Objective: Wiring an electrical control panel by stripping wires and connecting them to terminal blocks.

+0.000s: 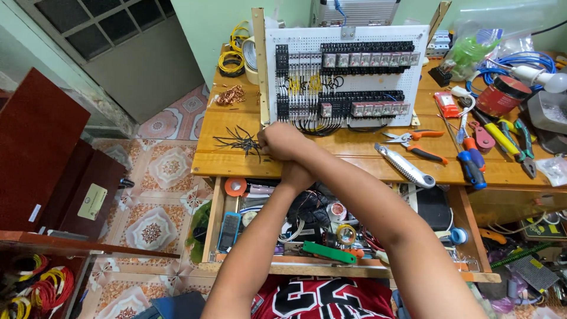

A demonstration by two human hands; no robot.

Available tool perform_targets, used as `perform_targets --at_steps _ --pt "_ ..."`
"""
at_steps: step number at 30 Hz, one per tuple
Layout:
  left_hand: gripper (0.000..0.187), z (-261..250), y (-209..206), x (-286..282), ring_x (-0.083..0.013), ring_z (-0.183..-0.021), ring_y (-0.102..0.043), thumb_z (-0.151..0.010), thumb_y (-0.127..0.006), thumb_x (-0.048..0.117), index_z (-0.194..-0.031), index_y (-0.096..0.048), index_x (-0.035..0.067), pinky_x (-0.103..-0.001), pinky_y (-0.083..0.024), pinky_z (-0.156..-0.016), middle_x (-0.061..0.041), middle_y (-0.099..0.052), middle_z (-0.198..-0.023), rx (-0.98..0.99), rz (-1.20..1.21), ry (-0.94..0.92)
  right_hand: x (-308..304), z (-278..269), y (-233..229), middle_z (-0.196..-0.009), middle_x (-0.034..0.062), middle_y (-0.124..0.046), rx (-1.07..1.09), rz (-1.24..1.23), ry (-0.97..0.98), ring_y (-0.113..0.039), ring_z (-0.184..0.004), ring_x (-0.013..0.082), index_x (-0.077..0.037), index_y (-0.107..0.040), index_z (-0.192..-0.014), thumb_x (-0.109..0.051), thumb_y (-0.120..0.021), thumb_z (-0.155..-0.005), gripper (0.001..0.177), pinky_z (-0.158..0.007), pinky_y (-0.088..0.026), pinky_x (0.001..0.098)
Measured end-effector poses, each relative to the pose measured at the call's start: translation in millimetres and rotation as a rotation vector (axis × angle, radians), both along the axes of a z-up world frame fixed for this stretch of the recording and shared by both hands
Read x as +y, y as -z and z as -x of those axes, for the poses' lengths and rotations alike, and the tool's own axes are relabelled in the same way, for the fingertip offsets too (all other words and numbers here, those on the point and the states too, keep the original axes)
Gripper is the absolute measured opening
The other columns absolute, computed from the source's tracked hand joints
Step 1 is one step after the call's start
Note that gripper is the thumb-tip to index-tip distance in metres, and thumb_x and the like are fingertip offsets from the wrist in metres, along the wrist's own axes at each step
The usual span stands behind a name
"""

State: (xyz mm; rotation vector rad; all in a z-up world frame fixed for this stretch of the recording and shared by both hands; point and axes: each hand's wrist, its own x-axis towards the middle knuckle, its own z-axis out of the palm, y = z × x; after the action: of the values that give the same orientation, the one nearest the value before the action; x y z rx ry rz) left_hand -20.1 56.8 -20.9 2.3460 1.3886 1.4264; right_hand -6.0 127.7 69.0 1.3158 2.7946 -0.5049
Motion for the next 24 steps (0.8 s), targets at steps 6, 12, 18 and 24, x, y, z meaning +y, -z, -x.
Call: perform_targets --at_steps 6,12,18,24 --pt "0.024 8 -5 -4 -0.0355 -0.072 -0.069 -0.086 -0.072 0.033 -0.081 -0.069 0.009 -0.044 -0.057 -0.059 -0.011 -0.067 -0.070 -0.023 0.167 0.023 -41 -37 -42 -0.090 0.0160 -0.071 0.477 -0.184 -0.083 -0.071 -0.090 0.0407 -0.008 -0.073 -0.095 -0.020 -0.072 -0.089 0.013 -0.081 -0.056 0.0529" --pt "0.032 2 -16 -3 -0.0359 -0.081 -0.073 -0.090 -0.070 0.038 -0.092 -0.073 0.007 -0.047 -0.060 -0.064 -0.012 -0.074 -0.079 -0.068 0.325 0.037 -68 -119 -8 -0.101 0.0074 -0.066 0.819 -0.481 0.209 -0.066 -0.088 0.0273 -0.013 -0.073 -0.113 -0.027 -0.076 -0.095 0.023 -0.082 -0.055 0.0406" --pt "0.012 9 -27 -10 -0.0249 -0.069 -0.068 -0.089 -0.070 0.019 -0.097 -0.079 0.022 -0.032 -0.055 -0.062 -0.001 -0.065 -0.070 -0.385 0.146 0.185 -118 -154 7 -0.121 0.0100 -0.073 0.753 0.060 0.538 -0.074 -0.098 0.0329 -0.021 -0.048 -0.146 -0.024 -0.083 -0.083 0.072 -0.084 -0.058 0.0462" --pt "0.014 12 -17 -5 -0.0228 -0.065 -0.067 -0.090 -0.071 0.015 -0.099 -0.080 0.019 -0.031 -0.054 -0.059 -0.001 -0.067 -0.069 -0.417 0.118 0.231 -118 -159 2 -0.052 0.0059 -0.066 0.889 0.080 0.493 -0.067 -0.048 0.0152 -0.012 -0.074 -0.120 -0.012 -0.068 -0.094 0.026 -0.057 -0.053 0.0277"
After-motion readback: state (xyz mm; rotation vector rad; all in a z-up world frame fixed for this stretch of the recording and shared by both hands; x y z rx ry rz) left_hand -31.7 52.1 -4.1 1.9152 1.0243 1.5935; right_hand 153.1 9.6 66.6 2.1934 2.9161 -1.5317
